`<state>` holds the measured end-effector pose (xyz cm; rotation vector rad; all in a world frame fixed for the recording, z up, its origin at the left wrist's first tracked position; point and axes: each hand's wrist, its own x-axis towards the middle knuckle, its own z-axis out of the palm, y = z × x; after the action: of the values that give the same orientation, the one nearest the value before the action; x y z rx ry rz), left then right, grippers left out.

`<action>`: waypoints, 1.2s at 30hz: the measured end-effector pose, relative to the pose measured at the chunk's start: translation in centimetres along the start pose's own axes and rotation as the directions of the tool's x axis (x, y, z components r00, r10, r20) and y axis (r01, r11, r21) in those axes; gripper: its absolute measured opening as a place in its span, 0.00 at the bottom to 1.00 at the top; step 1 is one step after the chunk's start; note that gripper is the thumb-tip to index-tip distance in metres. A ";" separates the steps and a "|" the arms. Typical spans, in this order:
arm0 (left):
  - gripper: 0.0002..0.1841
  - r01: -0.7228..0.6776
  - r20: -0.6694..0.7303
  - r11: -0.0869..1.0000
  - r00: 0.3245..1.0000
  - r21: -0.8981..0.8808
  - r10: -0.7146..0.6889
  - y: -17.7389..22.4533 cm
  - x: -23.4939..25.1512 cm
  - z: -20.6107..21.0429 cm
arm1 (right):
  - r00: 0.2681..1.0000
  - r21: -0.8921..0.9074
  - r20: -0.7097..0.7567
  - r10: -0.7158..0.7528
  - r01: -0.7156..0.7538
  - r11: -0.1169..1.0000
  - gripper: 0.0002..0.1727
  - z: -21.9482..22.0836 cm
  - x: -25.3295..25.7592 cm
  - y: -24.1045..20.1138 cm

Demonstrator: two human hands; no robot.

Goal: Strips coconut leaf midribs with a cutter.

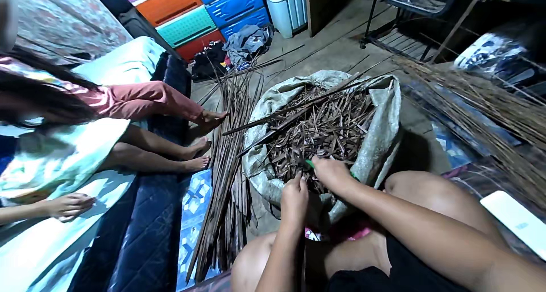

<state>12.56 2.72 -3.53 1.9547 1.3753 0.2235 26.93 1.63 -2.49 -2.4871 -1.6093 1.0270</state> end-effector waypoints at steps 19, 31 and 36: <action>0.21 0.027 0.009 1.000 1.000 0.009 -0.027 0.1 -0.1 -0.1 | 0.995 0.003 0.078 -0.063 0.062 0.998 0.22 -0.1 -0.7 0.7; 0.24 -0.031 0.158 0.986 0.986 -0.163 0.057 0.6 -0.7 0.5 | 0.997 0.700 -0.034 -0.074 0.077 0.710 0.17 -0.6 2.4 2.3; 0.22 -0.040 0.078 0.987 0.996 -0.155 0.053 -0.1 -0.2 0.3 | 0.983 0.466 -0.078 -0.164 0.182 0.866 0.24 -0.5 2.3 3.1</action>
<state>12.57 2.45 -3.71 1.8490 1.2243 0.2611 30.33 2.21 -4.38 -1.9908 -1.3368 1.1708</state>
